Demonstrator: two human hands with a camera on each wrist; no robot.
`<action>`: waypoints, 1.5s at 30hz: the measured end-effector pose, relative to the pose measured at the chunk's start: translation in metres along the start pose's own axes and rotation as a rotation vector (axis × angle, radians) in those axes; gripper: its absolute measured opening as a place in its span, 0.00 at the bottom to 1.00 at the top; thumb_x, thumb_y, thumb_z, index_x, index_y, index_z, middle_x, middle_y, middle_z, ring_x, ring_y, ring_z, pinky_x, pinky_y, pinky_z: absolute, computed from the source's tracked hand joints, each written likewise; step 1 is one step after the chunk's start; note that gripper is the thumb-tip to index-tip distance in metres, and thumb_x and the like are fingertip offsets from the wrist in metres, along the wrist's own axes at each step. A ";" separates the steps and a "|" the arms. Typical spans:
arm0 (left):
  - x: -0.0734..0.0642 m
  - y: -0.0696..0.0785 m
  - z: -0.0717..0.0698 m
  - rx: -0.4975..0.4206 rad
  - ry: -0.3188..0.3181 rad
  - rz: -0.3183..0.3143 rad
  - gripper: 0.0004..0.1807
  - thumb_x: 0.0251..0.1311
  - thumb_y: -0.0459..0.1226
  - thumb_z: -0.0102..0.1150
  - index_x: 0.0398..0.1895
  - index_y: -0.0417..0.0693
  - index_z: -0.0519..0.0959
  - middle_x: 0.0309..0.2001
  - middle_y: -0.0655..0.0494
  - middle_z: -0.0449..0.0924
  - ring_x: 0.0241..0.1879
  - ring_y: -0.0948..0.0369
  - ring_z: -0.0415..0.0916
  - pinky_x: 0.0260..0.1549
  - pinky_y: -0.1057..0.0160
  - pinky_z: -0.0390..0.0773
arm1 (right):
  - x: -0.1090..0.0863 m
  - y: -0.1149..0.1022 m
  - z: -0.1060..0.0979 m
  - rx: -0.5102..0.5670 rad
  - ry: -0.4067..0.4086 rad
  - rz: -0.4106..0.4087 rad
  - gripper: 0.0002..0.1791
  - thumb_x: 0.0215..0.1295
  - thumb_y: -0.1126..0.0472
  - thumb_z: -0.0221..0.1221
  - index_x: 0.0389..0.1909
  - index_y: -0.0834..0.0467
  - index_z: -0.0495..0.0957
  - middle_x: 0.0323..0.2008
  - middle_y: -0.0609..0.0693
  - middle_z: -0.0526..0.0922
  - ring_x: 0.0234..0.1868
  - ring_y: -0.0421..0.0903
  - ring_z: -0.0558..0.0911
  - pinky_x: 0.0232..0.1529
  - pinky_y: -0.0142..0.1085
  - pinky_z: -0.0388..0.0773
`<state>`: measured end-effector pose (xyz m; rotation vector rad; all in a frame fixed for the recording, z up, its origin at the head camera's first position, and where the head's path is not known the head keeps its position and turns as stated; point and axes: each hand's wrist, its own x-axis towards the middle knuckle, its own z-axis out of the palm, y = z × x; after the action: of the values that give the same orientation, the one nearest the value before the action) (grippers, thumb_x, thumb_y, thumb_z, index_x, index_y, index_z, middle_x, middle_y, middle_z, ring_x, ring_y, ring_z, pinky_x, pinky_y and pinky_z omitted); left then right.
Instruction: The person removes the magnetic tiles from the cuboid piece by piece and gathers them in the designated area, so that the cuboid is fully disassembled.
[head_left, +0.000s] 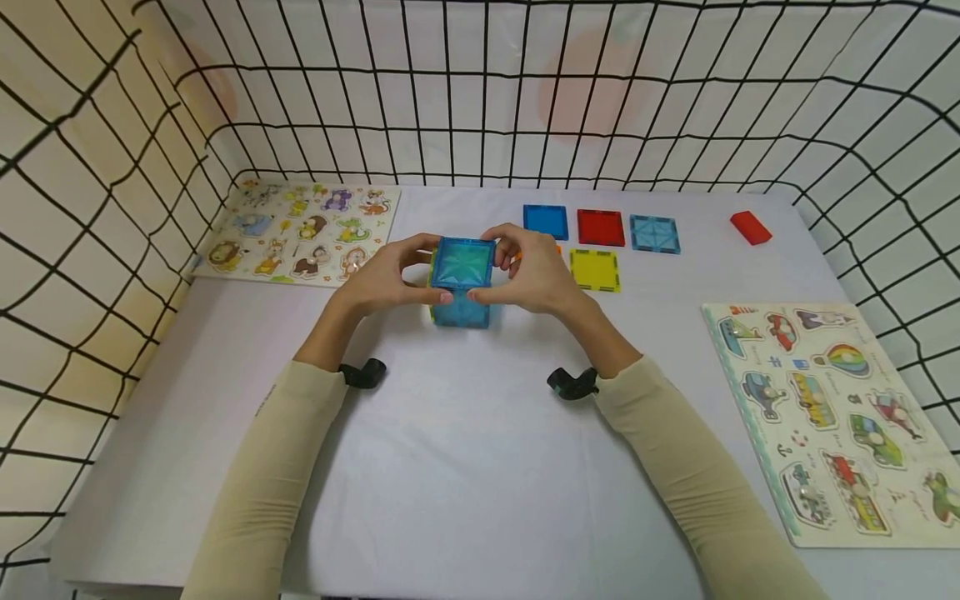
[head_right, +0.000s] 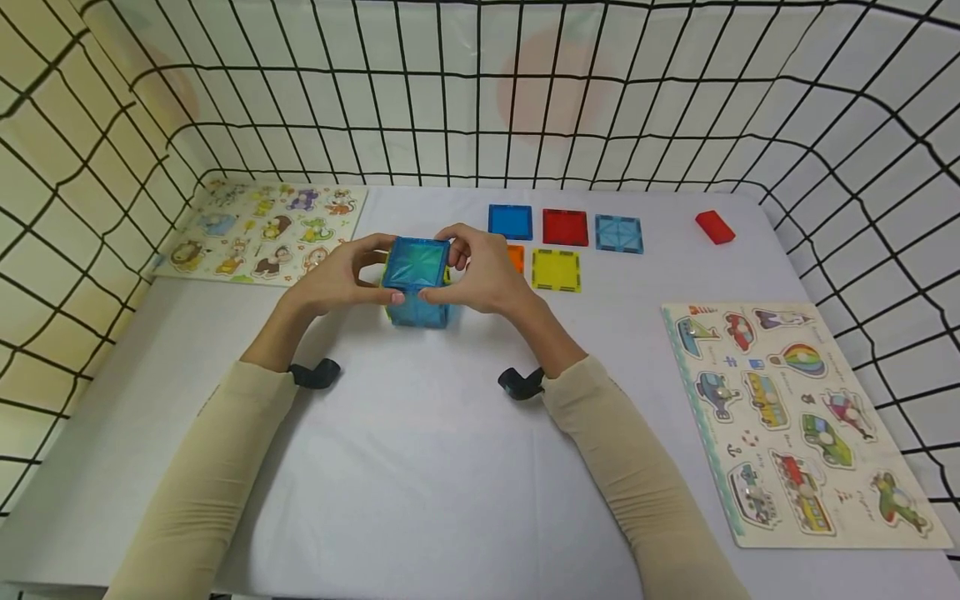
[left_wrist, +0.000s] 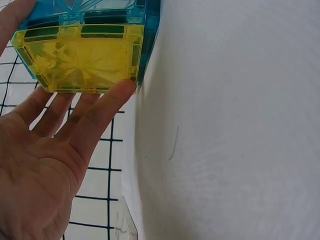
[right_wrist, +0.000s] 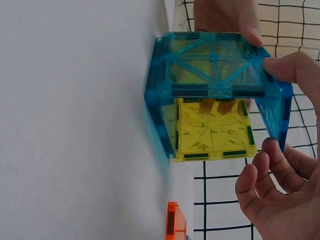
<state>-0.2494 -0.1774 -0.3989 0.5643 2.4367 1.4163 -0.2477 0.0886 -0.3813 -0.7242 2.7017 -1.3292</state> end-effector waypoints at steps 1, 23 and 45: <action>0.000 0.000 0.000 0.004 0.002 -0.001 0.46 0.52 0.48 0.78 0.74 0.56 0.67 0.71 0.57 0.70 0.74 0.51 0.64 0.64 0.41 0.77 | -0.001 0.000 -0.001 0.002 0.008 -0.013 0.39 0.47 0.48 0.80 0.61 0.55 0.77 0.40 0.60 0.80 0.36 0.50 0.76 0.37 0.38 0.77; 0.001 0.000 0.000 -0.035 -0.028 0.044 0.42 0.54 0.45 0.78 0.72 0.61 0.69 0.73 0.62 0.68 0.72 0.51 0.64 0.63 0.38 0.77 | -0.028 0.021 -0.041 -0.033 0.046 -0.032 0.36 0.50 0.50 0.78 0.61 0.54 0.79 0.39 0.55 0.79 0.47 0.48 0.76 0.45 0.47 0.78; -0.001 0.000 -0.002 -0.027 -0.039 0.040 0.33 0.62 0.49 0.69 0.70 0.64 0.71 0.73 0.64 0.68 0.72 0.49 0.65 0.73 0.38 0.62 | -0.081 0.076 -0.144 -0.240 0.092 0.180 0.40 0.54 0.44 0.75 0.68 0.52 0.76 0.60 0.56 0.73 0.53 0.53 0.71 0.46 0.42 0.71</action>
<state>-0.2496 -0.1794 -0.3979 0.6324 2.3850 1.4377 -0.2398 0.2686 -0.3614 -0.4280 2.9499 -1.0365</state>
